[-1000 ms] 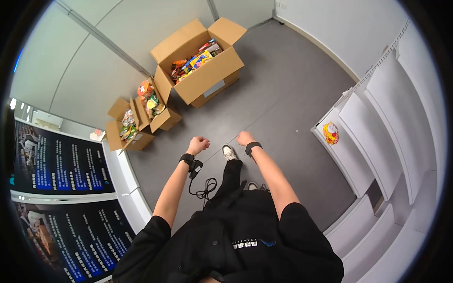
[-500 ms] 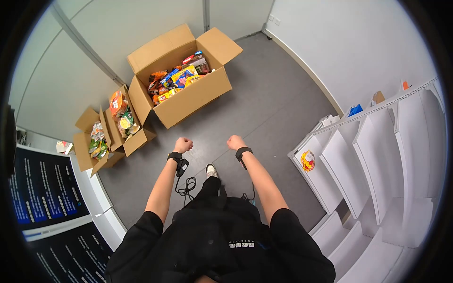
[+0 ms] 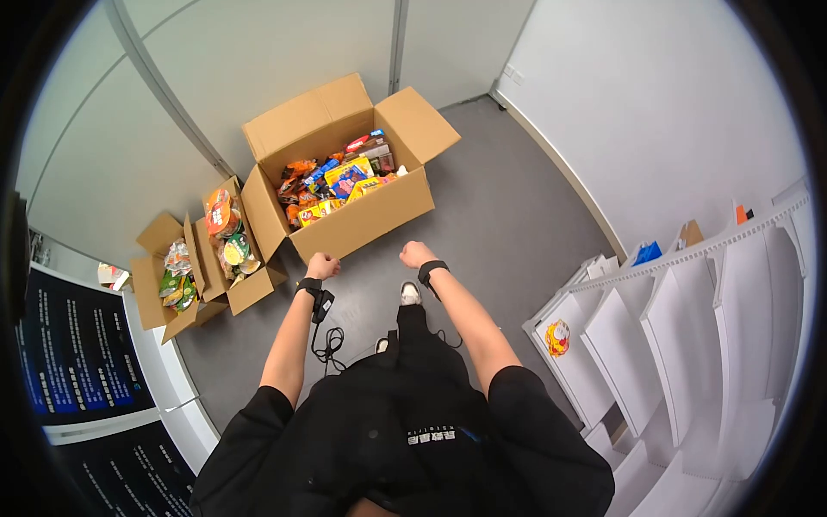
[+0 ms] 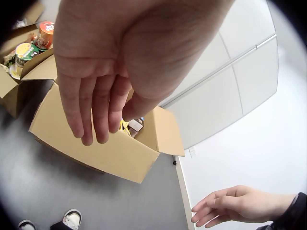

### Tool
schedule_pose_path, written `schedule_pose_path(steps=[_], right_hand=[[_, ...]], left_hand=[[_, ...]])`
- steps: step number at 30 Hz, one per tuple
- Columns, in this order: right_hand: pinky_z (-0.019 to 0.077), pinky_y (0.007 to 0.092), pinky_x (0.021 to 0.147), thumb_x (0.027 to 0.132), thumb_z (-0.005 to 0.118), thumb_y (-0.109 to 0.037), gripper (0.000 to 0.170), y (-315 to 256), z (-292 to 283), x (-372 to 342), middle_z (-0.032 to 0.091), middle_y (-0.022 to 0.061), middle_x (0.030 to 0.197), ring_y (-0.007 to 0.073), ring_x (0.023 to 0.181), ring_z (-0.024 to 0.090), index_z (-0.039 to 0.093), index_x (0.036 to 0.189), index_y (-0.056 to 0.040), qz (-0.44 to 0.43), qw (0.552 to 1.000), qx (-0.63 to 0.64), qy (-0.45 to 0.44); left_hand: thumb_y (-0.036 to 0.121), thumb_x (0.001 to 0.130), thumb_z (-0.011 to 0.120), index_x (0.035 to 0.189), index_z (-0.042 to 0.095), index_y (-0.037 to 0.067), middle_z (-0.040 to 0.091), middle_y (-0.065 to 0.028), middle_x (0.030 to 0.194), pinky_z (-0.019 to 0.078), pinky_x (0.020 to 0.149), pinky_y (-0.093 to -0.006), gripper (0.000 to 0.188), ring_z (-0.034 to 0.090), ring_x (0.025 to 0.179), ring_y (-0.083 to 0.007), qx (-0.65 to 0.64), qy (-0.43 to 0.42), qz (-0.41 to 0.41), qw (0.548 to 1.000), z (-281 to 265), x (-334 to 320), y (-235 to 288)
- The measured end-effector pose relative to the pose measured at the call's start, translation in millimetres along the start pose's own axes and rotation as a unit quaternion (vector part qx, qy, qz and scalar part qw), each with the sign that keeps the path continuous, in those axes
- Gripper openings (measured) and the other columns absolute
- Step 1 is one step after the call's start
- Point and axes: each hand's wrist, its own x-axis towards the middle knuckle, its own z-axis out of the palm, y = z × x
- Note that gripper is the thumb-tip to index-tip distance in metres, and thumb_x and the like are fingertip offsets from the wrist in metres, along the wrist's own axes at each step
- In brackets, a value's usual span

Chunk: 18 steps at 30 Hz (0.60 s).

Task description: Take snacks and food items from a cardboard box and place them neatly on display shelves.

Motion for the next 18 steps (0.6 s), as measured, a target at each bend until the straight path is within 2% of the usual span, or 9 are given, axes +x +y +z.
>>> schedule_pose_path(steps=[1, 3, 6, 8, 9, 10, 15, 18], right_hand=[[0.0435, 0.033, 0.067, 0.068, 0.048, -0.019, 0.019, -4, -5, 15, 0.059, 0.011, 0.065, 0.0239, 0.067, 0.057, 0.059, 0.067, -0.0036, -0.005, 1.0, -0.012, -0.003], [0.0435, 0.0332, 0.067, 0.068, 0.048, -0.019, 0.019, -12, -11, 36, 0.059, 0.0108, 0.065, 0.0242, 0.068, 0.057, 0.059, 0.067, -0.0036, -0.024, 0.999, -0.03, 0.005], [0.0443, 0.0319, 0.064, 0.068, 0.048, -0.018, 0.019, -20, -16, 67, 0.059, 0.0103, 0.062, 0.0223, 0.062, 0.057, 0.059, 0.065, -0.0022, -0.037, 0.999, -0.028, -0.004], [0.0448, 0.0293, 0.057, 0.068, 0.048, -0.016, 0.02, -22, -24, 98, 0.058, 0.01, 0.058, 0.0184, 0.055, 0.057, 0.058, 0.062, -0.0003, -0.036, 0.995, 0.068, -0.064], [0.0441, 0.0272, 0.051, 0.068, 0.048, -0.014, 0.019, -20, -28, 118, 0.057, 0.0092, 0.055, 0.0151, 0.049, 0.055, 0.058, 0.061, 0.0009, -0.053, 0.994, 0.073, -0.062], [0.0441, 0.0272, 0.051, 0.068, 0.048, -0.014, 0.019, -19, -34, 141, 0.057, 0.0092, 0.055, 0.0151, 0.049, 0.055, 0.058, 0.061, 0.0009, -0.056, 0.993, 0.077, -0.064], [0.044, 0.0286, 0.05, 0.07, 0.047, -0.014, 0.02, -2, -68, 235, 0.057, 0.0098, 0.056, 0.0166, 0.049, 0.055, 0.057, 0.063, 0.0015, -0.003, 0.987, 0.141, -0.079], [0.0441, 0.0286, 0.049, 0.07, 0.047, -0.015, 0.02, 15, -87, 293, 0.057, 0.0098, 0.057, 0.0165, 0.05, 0.055, 0.056, 0.063, 0.0017, 0.04, 0.983, 0.154, -0.093]], left_hand=[[0.009, 0.068, 0.05, 0.062, 0.056, -0.002, 0.056, -0.0081, 0.054, 0.0452, 0.048, -0.0253, 0.014, 0.056, 0.048, -0.0141, -0.003, 0.005, 0.0, 1.0, -3, 7, 4], [0.011, 0.073, 0.048, 0.072, 0.055, -0.004, 0.058, -0.0099, 0.062, 0.0465, 0.049, -0.0237, 0.017, 0.057, 0.055, -0.0158, 0.024, -0.013, -0.016, 0.999, -13, 22, 13], [0.01, 0.068, 0.05, 0.063, 0.056, -0.003, 0.057, -0.0097, 0.055, 0.0457, 0.048, -0.0258, 0.015, 0.056, 0.048, -0.0147, 0.019, 0.026, -0.023, 0.999, -22, 44, 16], [0.011, 0.069, 0.05, 0.065, 0.057, -0.003, 0.057, -0.01, 0.056, 0.0458, 0.049, -0.0258, 0.015, 0.057, 0.05, -0.0147, 0.041, 0.032, -0.025, 0.998, -28, 73, 18], [0.011, 0.069, 0.05, 0.065, 0.057, -0.003, 0.057, -0.01, 0.057, 0.0459, 0.05, -0.0256, 0.016, 0.057, 0.05, -0.0147, 0.04, 0.028, -0.037, 0.998, -31, 88, 23], [0.011, 0.069, 0.049, 0.066, 0.057, -0.003, 0.057, -0.01, 0.057, 0.0459, 0.05, -0.0254, 0.016, 0.057, 0.051, -0.0146, 0.039, 0.024, -0.048, 0.998, -34, 107, 29], [0.012, 0.073, 0.048, 0.074, 0.057, -0.002, 0.058, -0.0081, 0.061, 0.0459, 0.049, -0.0233, 0.017, 0.056, 0.051, -0.0132, 0.078, -0.014, -0.071, 0.994, -30, 191, 54], [0.014, 0.073, 0.049, 0.072, 0.057, -0.001, 0.058, -0.0079, 0.06, 0.0453, 0.049, -0.0233, 0.018, 0.056, 0.051, -0.0125, 0.093, -0.035, -0.095, 0.99, -22, 244, 74]])
